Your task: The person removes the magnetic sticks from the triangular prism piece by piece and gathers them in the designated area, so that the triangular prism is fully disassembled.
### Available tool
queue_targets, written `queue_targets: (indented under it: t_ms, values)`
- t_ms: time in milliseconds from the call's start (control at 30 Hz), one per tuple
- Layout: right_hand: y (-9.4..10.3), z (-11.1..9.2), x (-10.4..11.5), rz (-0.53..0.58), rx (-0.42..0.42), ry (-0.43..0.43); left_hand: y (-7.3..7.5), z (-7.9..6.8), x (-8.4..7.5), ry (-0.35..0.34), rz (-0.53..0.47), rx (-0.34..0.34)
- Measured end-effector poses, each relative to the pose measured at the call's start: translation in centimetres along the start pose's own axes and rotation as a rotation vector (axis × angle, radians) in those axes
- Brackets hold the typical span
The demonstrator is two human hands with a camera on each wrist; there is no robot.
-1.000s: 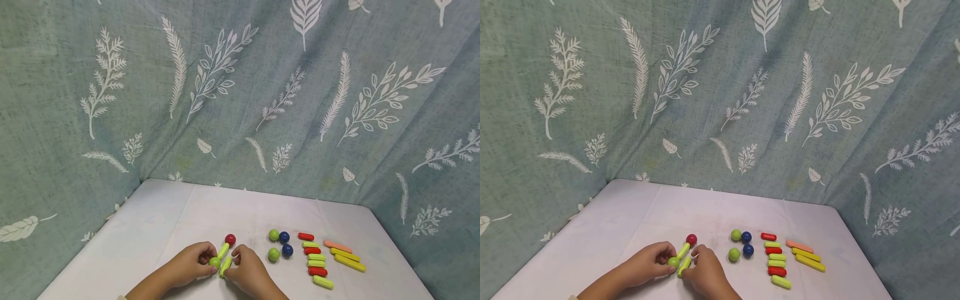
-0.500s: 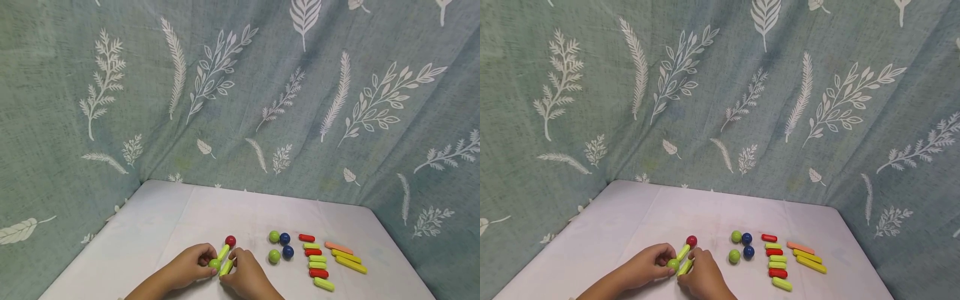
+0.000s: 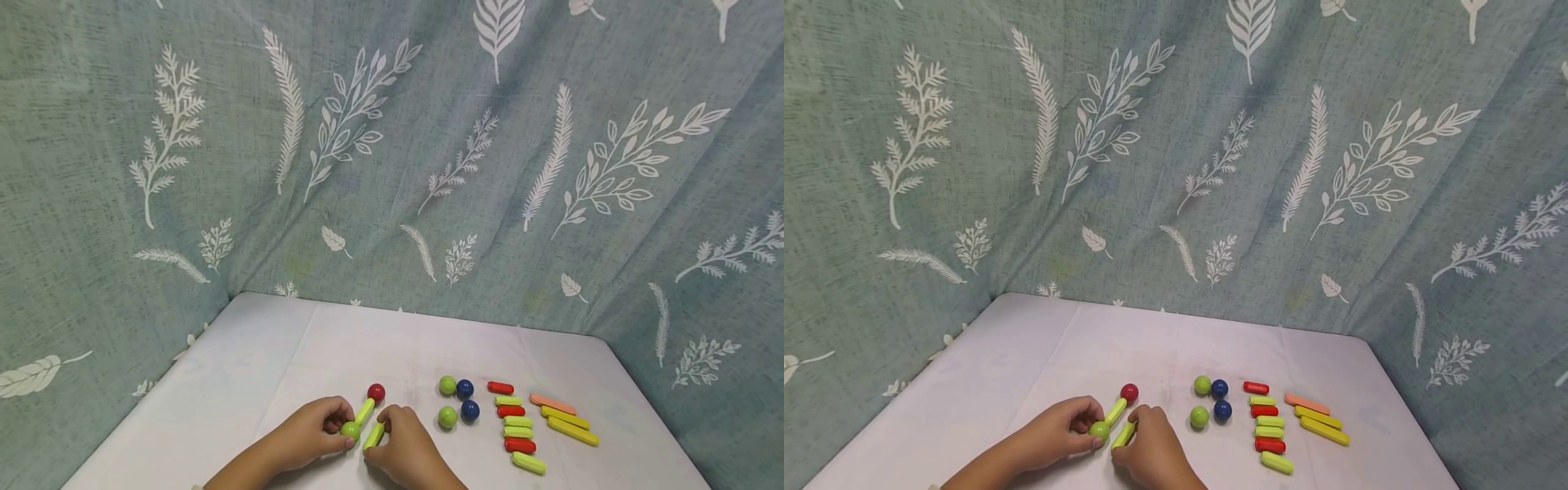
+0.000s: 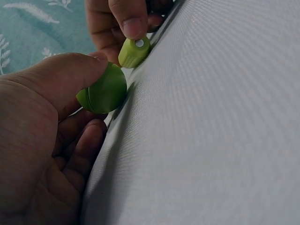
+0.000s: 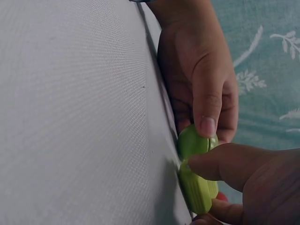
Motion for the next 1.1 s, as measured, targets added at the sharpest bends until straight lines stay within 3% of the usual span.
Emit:
queue_targets:
  t_ms: [700, 1100]
  values:
    - [0.0, 0.1, -0.5, 0.016, -0.009, -0.01, 0.0, 0.0, 0.0, -0.004, 0.006, -0.002]
    - [3.4, -1.7, -1.9, 0.093, -0.09, -0.182, -0.1, 0.1, 0.2, 0.008, 0.036, 0.001]
Point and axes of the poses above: each hand's wrist, its own z-axis towards the middle knuckle, its own y-axis out of the back of the hand, x = y × z, the point moved 1 cm from there along z, towards the middle knuckle, and after that the axes turned 11 degrees about -y, right-handed, at the moved point
